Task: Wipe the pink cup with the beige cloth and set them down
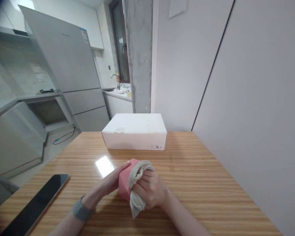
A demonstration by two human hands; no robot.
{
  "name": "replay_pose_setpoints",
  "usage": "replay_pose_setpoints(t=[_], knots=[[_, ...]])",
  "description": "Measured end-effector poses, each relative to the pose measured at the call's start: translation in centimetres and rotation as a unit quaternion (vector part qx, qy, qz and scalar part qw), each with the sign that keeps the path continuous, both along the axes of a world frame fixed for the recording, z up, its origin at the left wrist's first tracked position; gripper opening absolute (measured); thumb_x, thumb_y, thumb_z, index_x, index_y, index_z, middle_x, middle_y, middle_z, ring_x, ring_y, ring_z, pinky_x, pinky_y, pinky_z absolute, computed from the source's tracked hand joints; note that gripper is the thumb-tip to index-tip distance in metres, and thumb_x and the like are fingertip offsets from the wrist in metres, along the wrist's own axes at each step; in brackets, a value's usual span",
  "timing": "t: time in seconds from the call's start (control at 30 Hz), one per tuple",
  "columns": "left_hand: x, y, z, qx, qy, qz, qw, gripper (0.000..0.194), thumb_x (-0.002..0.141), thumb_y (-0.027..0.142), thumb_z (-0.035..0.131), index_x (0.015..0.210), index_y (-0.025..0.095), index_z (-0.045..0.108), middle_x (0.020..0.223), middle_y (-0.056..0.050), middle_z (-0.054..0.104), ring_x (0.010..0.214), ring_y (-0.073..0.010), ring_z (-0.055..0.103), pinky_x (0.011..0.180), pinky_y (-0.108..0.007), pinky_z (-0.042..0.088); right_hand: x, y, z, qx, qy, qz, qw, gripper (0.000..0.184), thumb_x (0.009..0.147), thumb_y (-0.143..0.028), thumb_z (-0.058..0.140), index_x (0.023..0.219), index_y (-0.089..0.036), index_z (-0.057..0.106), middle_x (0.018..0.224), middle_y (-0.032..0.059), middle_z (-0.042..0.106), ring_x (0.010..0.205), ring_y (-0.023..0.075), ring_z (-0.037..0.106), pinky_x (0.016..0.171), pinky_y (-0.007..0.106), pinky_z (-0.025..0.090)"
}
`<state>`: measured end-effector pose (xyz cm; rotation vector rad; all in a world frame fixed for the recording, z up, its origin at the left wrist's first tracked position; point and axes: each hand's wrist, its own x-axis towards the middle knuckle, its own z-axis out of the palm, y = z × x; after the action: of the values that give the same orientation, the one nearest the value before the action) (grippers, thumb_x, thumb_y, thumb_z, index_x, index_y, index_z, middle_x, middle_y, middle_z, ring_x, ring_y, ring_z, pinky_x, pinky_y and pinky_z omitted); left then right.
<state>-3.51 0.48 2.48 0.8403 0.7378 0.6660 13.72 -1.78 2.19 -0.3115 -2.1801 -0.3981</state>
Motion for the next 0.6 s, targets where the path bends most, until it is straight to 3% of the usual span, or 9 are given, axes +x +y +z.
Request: replay_pose_setpoints(t=[0.17,0.37,0.43,0.6], knots=[[0.1,0.2,-0.4,0.104,0.047,0.026,0.993,0.053,0.078,0.058,0.057,0.095,0.009,0.070,0.089,-0.009,0.071,0.095,-0.0259,0.059,0.092,-0.036,0.039,0.4,0.1,0.4,-0.043,0.035,-0.003,0.998,0.038,0.094,-0.032,0.026,0.085,-0.017,0.059,0.062,0.0039,0.059,0.059,0.0186,0.052,0.062,0.033,0.039],[0.3,-0.6,1.1,0.307,0.079,0.080,0.945,0.038,0.084,0.048,0.055,0.098,0.016,0.071,0.114,-0.006,0.066,0.108,-0.0251,0.053,0.101,-0.031,0.032,0.9,0.5,0.1,-0.060,0.074,-0.032,0.995,0.034,0.094,-0.033,0.029,0.074,-0.021,0.053,0.059,0.0015,0.053,0.053,0.0176,0.047,0.056,0.033,0.034],[0.4,-0.6,0.9,0.288,0.075,0.076,0.952,0.043,0.083,0.050,0.053,0.101,0.015,0.071,0.114,-0.007,0.066,0.109,-0.0261,0.052,0.101,-0.032,0.032,1.0,0.7,-0.1,-0.034,0.054,-0.031,0.998,0.031,0.093,-0.028,0.031,0.073,-0.020,0.054,0.057,0.0017,0.053,0.052,0.0176,0.047,0.055,0.033,0.034],[0.6,0.1,-0.1,0.135,0.045,0.028,0.989,0.069,0.081,0.070,0.037,0.100,0.012,0.070,0.087,-0.009,0.072,0.096,-0.0285,0.061,0.089,-0.038,0.041,0.9,0.3,0.1,0.033,0.005,-0.029,0.999,0.032,0.090,-0.018,0.034,0.068,-0.017,0.058,0.053,0.0027,0.054,0.050,0.0169,0.045,0.055,0.031,0.035]])
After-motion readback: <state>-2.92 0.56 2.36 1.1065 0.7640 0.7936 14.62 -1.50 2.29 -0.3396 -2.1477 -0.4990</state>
